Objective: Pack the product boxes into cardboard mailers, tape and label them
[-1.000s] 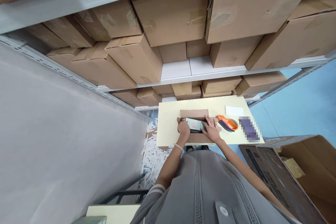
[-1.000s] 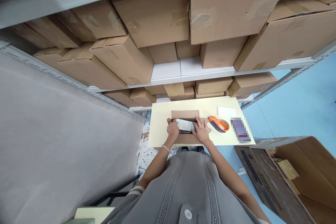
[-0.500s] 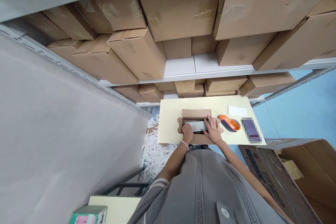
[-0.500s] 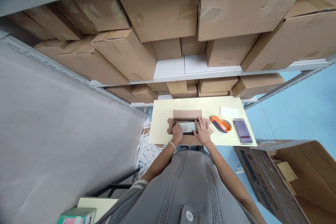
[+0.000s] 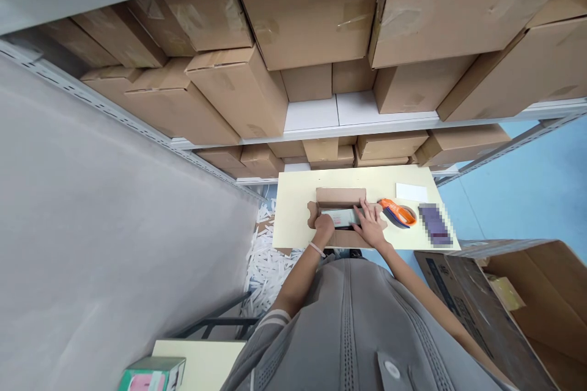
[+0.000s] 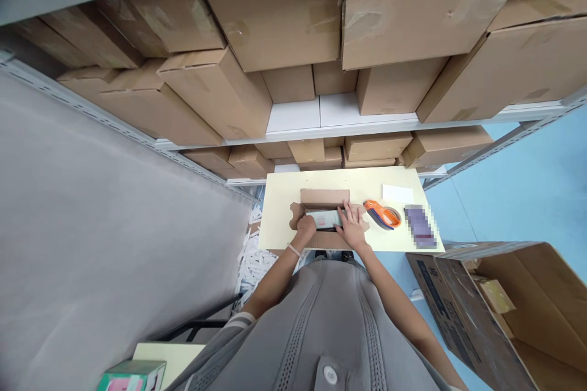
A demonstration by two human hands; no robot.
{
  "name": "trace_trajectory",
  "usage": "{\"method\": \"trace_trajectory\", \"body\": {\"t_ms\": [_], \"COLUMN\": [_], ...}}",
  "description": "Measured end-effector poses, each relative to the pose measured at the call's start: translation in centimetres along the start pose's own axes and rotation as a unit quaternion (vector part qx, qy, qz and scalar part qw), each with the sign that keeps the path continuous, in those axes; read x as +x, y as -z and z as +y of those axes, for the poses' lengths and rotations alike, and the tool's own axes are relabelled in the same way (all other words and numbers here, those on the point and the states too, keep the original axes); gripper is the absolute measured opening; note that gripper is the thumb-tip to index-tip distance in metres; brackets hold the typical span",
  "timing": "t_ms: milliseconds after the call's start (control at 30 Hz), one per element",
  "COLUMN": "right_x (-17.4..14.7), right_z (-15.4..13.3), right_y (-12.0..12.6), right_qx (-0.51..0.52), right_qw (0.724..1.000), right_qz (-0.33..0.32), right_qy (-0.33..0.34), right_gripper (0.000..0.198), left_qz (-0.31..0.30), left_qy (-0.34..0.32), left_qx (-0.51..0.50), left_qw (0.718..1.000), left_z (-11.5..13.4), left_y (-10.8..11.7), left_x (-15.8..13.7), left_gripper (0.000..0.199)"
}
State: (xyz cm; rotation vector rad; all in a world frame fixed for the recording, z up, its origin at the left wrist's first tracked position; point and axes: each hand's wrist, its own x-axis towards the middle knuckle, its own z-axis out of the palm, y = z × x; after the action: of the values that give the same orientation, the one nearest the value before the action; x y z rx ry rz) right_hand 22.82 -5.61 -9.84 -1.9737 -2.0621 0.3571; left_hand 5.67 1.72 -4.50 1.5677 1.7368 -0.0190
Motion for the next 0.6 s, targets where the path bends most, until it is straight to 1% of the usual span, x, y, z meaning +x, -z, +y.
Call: {"method": "trace_trajectory", "body": {"t_ms": [67,100,167,200,233,267,300,333,367,400,433,500,533,600], "right_x": [0.1,0.2,0.3,0.3,0.3,0.3,0.2,0.2,0.2,0.2,0.2,0.2,0.2,0.1], "right_z": [0.1,0.1,0.2,0.2,0.2,0.2,0.3,0.3,0.3,0.4,0.4,0.5,0.6,0.6], "right_y": [0.0,0.1,0.1,0.1,0.0,0.0,-0.1,-0.1,-0.2,-0.3,-0.4,-0.5,-0.6,-0.6], "right_qx": [-0.001,-0.003,-0.008,-0.010,-0.011,-0.012,-0.010,-0.008,-0.005,-0.001,0.002,0.006,0.006,0.003], "right_qw": [1.000,1.000,1.000,1.000,1.000,1.000,1.000,1.000,1.000,1.000,1.000,1.000,1.000,1.000], "right_qz": [0.002,0.002,0.001,0.001,0.001,0.003,0.006,0.010,0.014,0.018,0.021,0.023,0.022,0.017], "right_qy": [0.001,0.002,0.003,0.003,0.004,0.004,0.005,0.006,0.008,0.010,0.012,0.013,0.013,0.010], "right_gripper": [0.065,0.064,0.061,0.061,0.060,0.060,0.061,0.061,0.062,0.063,0.064,0.065,0.065,0.063], "left_qz": [-0.013,-0.020,-0.029,-0.027,-0.017,0.007,0.042,0.076,0.102,0.111,0.105,0.069,0.049,0.015], "left_qy": [-0.005,-0.022,-0.103,-0.161,-0.217,-0.252,-0.263,-0.254,-0.230,-0.196,-0.157,-0.094,-0.080,-0.079], "left_qx": [-0.007,-0.018,-0.082,-0.141,-0.204,-0.256,-0.290,-0.304,-0.309,-0.311,-0.315,-0.324,-0.327,-0.331], "left_qw": [1.000,0.999,0.991,0.976,0.954,0.933,0.919,0.915,0.917,0.923,0.930,0.939,0.940,0.940], "left_z": [0.1,0.1,-0.4,-0.8,-1.3,-2.1,-2.9,-3.9,-4.9,-6.0,-7.0,-8.5,-9.0,-9.3], "left_y": [0.9,1.6,3.5,4.6,5.7,6.7,7.6,8.3,8.8,8.9,8.7,7.6,6.7,4.8], "left_x": [-0.5,-0.8,-1.7,-2.1,-2.5,-2.9,-3.1,-3.3,-3.4,-3.3,-3.2,-2.8,-2.6,-2.3], "left_gripper": [0.047,0.053,0.063,0.064,0.063,0.062,0.062,0.063,0.064,0.067,0.070,0.077,0.079,0.082]}}
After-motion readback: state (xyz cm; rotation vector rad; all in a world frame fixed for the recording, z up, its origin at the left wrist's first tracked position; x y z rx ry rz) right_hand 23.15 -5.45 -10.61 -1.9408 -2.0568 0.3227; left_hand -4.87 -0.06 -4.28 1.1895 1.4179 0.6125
